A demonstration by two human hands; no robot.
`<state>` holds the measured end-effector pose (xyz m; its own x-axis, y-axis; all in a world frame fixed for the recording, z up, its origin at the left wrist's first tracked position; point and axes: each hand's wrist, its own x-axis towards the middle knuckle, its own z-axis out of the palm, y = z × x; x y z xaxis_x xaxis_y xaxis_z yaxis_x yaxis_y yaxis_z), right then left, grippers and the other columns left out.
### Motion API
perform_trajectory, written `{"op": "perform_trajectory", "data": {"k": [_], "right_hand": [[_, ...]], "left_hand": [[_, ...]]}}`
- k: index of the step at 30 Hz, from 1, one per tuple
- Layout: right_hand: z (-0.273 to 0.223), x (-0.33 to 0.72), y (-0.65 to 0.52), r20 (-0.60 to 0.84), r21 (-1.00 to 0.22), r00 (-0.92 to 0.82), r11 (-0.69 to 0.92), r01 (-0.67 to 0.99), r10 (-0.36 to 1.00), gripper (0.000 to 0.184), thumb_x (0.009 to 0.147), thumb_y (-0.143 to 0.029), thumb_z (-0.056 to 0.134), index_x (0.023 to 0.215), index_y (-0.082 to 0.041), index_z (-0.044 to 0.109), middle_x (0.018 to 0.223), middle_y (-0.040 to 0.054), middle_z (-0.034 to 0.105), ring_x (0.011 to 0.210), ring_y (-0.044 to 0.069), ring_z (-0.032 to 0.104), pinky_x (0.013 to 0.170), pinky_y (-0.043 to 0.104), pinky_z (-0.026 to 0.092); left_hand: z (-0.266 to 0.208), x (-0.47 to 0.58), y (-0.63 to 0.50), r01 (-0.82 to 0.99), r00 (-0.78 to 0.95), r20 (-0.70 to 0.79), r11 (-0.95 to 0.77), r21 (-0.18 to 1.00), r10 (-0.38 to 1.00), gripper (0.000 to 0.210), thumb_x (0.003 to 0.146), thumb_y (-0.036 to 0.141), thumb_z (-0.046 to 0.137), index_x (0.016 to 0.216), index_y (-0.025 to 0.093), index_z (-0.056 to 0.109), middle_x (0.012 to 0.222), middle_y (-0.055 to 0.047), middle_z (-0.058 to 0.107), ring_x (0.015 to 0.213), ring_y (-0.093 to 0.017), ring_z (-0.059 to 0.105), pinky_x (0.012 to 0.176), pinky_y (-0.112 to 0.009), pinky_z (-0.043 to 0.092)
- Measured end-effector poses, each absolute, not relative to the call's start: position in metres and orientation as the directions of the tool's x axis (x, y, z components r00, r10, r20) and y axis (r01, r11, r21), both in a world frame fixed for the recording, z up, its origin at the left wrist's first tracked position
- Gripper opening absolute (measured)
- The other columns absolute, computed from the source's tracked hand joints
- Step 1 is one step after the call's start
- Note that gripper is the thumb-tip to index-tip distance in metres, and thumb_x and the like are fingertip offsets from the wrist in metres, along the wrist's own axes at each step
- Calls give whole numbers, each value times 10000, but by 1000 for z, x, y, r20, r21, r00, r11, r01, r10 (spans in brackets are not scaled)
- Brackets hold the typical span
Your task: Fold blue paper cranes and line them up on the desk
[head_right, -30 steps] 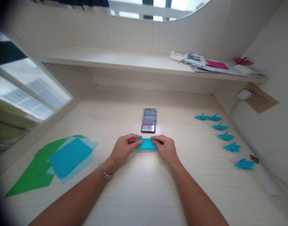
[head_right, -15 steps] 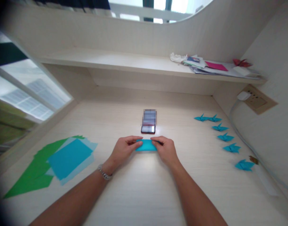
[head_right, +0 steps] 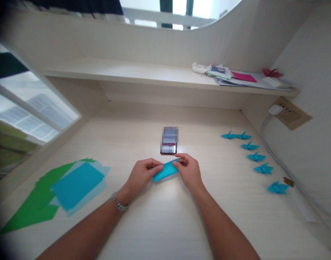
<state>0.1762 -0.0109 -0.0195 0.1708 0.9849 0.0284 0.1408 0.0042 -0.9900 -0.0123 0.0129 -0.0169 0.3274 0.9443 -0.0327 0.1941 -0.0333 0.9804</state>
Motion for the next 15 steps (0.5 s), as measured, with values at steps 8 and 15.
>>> {"op": "perform_trajectory", "data": {"k": [8,15], "right_hand": [[-16,165,-17,27,-997,135,16,82,990,316,716,-271,691,1011,-168,644,793,55,716,718,198,671,658,305,528],[-17,167,-16,47,-983,189,11,184,981,171,732,-300,678,845,-184,735,818,67,741,755,227,684,719,349,543]], "left_hand": [[-14,-8,8,158,372,-72,14,987,925,207,794,332,645,814,136,708,749,-66,714,657,-167,627,574,-251,470],[-16,-7,9,111,385,-126,89,990,914,202,768,314,683,844,129,710,782,-83,729,686,-175,645,602,-260,488]]}}
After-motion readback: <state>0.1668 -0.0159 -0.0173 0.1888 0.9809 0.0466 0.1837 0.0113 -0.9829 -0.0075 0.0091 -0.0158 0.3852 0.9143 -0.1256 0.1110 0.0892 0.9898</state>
